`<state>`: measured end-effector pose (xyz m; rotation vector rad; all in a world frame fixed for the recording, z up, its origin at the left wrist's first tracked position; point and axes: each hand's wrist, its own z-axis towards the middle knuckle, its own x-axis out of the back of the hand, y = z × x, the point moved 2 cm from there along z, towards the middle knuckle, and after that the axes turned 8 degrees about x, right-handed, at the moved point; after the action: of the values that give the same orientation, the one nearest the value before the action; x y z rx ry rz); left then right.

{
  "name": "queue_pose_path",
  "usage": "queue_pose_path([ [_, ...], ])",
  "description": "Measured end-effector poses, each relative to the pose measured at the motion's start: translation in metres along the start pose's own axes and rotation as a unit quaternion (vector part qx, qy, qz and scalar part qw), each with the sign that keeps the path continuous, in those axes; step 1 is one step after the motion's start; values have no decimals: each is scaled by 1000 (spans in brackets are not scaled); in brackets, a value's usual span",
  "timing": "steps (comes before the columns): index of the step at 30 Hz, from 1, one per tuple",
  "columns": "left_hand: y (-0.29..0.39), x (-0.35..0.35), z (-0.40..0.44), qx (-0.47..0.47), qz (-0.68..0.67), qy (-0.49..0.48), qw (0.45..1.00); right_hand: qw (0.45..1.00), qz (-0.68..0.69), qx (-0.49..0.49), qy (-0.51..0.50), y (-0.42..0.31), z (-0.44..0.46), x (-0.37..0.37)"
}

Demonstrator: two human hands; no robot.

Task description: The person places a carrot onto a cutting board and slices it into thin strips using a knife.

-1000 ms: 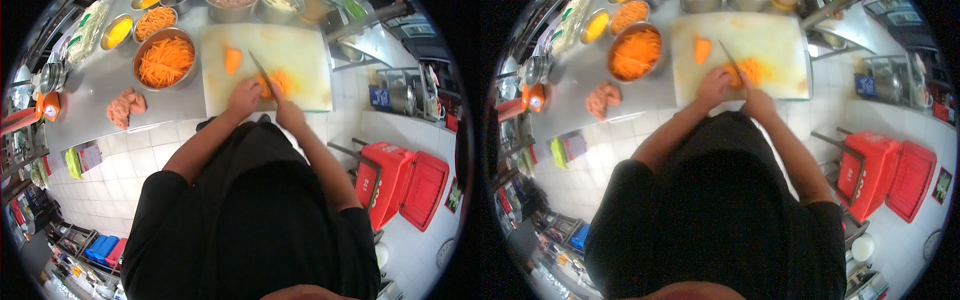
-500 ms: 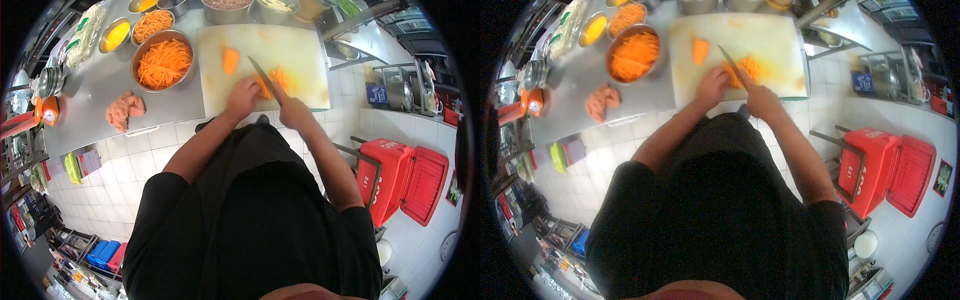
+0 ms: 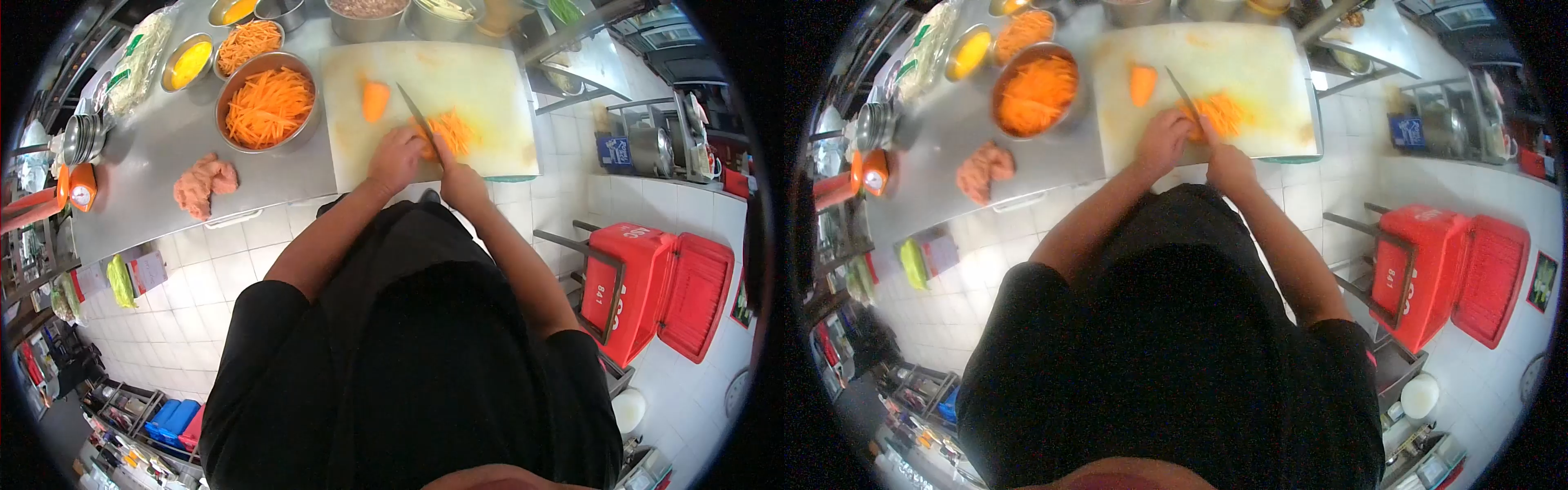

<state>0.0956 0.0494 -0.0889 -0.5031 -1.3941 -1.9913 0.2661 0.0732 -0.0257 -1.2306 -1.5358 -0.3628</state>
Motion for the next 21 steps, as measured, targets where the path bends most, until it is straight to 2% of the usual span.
queue_pose_path([
  [6,3,3,-1,-2,-23,6,1000,1000,-13,20,-12,-16,-19,41],
  [8,6,5,-4,6,-31,-4,1000,1000,2,0,-3,3,-7,-4],
  [16,1,2,-1,4,-7,6,1000,999,-4,33,-10,-12,-14,32],
  [18,2,4,-3,5,-24,5,1000,1000,-4,18,16,1,-8,-8],
  [21,0,6,1,-1,-39,21,999,999,-4,17,29,-3,-1,-10],
])
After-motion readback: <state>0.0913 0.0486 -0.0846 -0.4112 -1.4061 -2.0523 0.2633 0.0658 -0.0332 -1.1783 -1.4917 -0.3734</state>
